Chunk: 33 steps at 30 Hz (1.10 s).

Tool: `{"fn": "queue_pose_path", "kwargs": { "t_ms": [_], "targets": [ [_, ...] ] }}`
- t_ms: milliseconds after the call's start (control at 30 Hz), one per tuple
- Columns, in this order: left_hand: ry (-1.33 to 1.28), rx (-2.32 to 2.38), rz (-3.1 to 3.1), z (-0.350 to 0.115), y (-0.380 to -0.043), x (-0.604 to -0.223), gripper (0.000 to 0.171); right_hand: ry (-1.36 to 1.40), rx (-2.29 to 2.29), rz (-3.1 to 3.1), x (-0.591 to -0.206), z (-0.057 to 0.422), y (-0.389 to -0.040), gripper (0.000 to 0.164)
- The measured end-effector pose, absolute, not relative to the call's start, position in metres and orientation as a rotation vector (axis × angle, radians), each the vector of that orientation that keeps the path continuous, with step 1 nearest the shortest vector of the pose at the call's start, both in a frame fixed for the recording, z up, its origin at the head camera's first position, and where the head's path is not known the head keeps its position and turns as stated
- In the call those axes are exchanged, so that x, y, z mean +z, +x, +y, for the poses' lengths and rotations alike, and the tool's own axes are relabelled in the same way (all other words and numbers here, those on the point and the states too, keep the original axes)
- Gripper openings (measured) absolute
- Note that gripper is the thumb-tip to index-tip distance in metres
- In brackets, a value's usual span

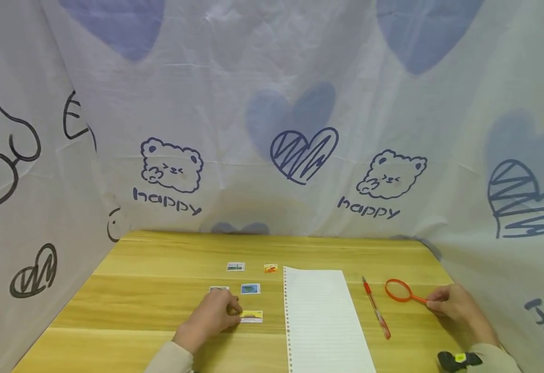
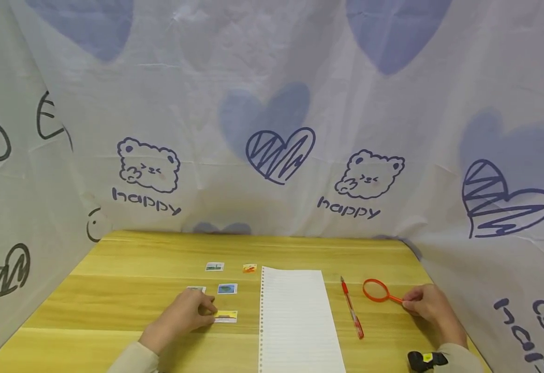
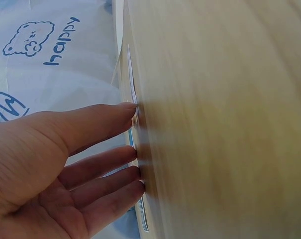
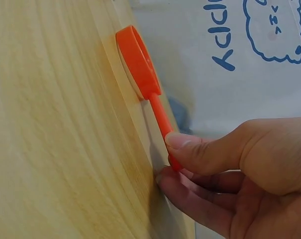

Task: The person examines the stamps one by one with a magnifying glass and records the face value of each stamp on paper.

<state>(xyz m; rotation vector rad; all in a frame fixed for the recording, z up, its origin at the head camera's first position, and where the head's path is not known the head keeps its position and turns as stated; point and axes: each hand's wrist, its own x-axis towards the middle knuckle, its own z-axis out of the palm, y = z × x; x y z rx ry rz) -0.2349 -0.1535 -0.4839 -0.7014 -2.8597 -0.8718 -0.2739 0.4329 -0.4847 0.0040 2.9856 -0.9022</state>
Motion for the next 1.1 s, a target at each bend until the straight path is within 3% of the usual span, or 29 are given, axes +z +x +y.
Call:
{"fn": "queue_pose_path", "kwargs": {
  "t_ms": [1100],
  "targets": [
    [-0.598,-0.933,-2.915,-0.1542,-0.2323,-0.4859,0.013,-0.095,-0.821,2.968,-0.4832,0.4322,-0.2692,0.009]
  ]
}}
